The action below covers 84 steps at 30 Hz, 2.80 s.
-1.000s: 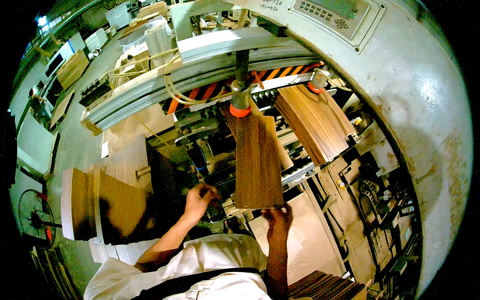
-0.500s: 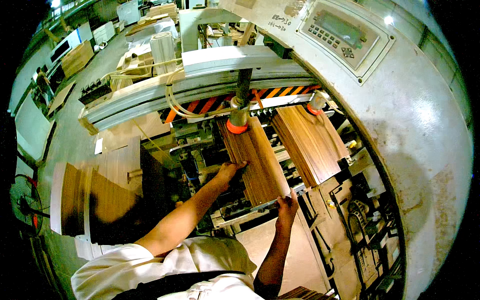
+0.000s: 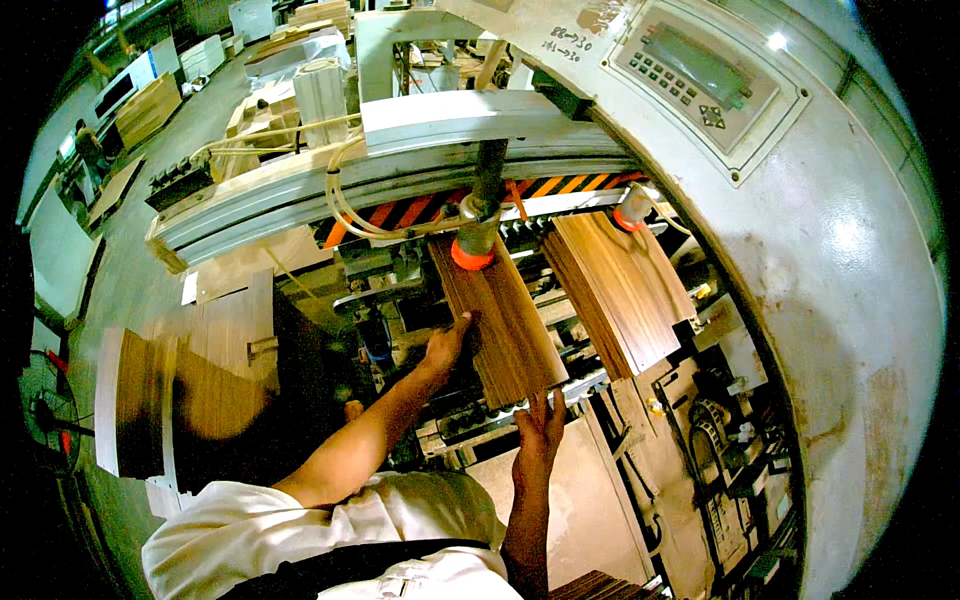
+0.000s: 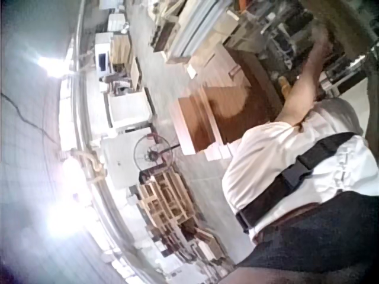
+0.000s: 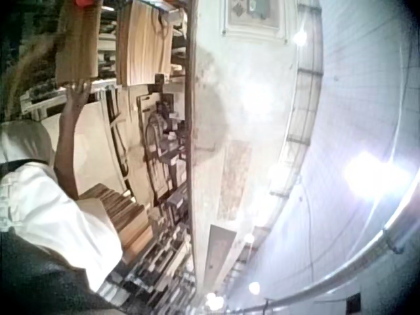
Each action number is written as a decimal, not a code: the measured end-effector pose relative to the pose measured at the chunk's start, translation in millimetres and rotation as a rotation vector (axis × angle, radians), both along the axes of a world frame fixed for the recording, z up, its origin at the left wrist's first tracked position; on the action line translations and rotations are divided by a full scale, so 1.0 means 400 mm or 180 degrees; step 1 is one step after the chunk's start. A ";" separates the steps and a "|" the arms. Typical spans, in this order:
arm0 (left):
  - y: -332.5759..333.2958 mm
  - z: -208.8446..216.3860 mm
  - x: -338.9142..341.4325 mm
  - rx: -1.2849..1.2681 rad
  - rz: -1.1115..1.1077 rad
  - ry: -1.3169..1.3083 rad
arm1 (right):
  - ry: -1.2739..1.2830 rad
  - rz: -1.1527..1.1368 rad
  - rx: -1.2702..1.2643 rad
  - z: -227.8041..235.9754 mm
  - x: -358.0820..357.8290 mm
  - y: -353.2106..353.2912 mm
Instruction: The person picks up wooden boards from a stack and feeds them one by one into an industrial woodworking machine.
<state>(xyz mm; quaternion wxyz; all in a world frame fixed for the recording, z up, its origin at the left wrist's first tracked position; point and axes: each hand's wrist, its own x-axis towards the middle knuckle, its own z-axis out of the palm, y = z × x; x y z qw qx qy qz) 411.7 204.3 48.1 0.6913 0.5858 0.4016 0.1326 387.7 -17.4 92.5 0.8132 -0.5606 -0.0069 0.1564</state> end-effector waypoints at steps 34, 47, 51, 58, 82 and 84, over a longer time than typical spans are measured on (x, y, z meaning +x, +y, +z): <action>0.023 0.031 -0.005 -0.0730 -0.0277 -0.0506 | 0.0269 0.0488 0.0920 0.002 0.022 -0.031; 0.030 0.023 -0.007 -0.0604 -0.0368 -0.0680 | 0.0243 0.0610 0.0825 0.027 0.023 -0.032; 0.037 -0.003 -0.007 -0.0568 -0.0324 -0.0495 | 0.0204 0.0605 0.0865 0.025 0.020 -0.035; 0.048 0.030 -0.015 -0.0527 -0.0544 -0.0305 | 0.0180 0.0501 0.0951 0.006 0.012 -0.034; -0.067 0.040 -0.159 0.2168 -0.0976 0.0097 | -0.0592 0.0180 -0.1174 -0.164 0.269 -0.020; -0.078 0.063 -0.188 0.2314 -0.1128 0.0253 | -0.0728 0.0112 -0.1161 -0.158 0.270 -0.015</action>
